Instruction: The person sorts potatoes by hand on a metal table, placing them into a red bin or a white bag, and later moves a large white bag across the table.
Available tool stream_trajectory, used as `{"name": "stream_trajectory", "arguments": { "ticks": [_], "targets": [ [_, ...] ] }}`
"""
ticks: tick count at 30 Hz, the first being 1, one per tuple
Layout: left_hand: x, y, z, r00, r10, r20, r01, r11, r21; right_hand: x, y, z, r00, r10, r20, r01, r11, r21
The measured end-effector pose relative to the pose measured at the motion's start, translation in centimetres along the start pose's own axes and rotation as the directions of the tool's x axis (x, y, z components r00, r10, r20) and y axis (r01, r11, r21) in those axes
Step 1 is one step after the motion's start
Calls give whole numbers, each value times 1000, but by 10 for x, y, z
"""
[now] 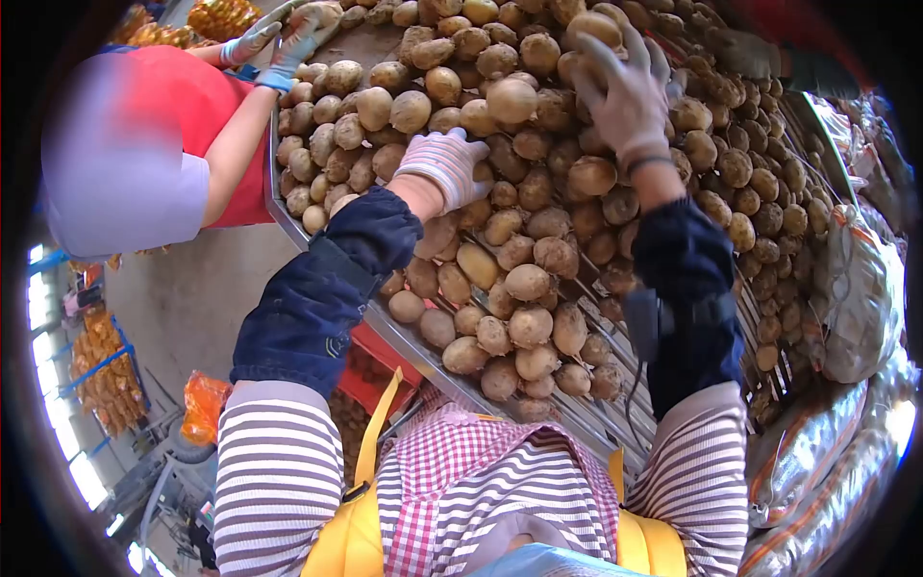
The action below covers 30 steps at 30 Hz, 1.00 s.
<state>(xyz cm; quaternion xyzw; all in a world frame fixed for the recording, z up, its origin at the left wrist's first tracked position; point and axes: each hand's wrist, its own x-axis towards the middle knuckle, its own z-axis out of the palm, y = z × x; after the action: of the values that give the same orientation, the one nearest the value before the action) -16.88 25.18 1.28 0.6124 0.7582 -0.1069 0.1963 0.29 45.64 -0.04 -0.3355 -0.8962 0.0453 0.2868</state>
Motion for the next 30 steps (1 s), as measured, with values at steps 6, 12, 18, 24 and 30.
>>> {"name": "stream_trajectory", "arguments": {
  "ticks": [6,12,18,24,30],
  "targets": [
    [-8,0,11,1000,16,-15,-16,1000,9,49,22,38,982,129,136,-98,972,-215],
    [2,-3,12,999,37,-31,-38,999,-14,5,4,1,962,122,246,-102,991,-91],
    [-18,3,18,1000,-17,-5,16,994,-109,-45,-2,-27,998,-10,69,15,997,-76],
    [-22,19,13,993,3,114,0,1000,-22,-67,-7,-38,991,11,135,2,995,-98],
    [-15,18,8,984,41,176,-40,999,-5,-62,-5,-39,990,15,142,5,990,-139]
  ]
}}
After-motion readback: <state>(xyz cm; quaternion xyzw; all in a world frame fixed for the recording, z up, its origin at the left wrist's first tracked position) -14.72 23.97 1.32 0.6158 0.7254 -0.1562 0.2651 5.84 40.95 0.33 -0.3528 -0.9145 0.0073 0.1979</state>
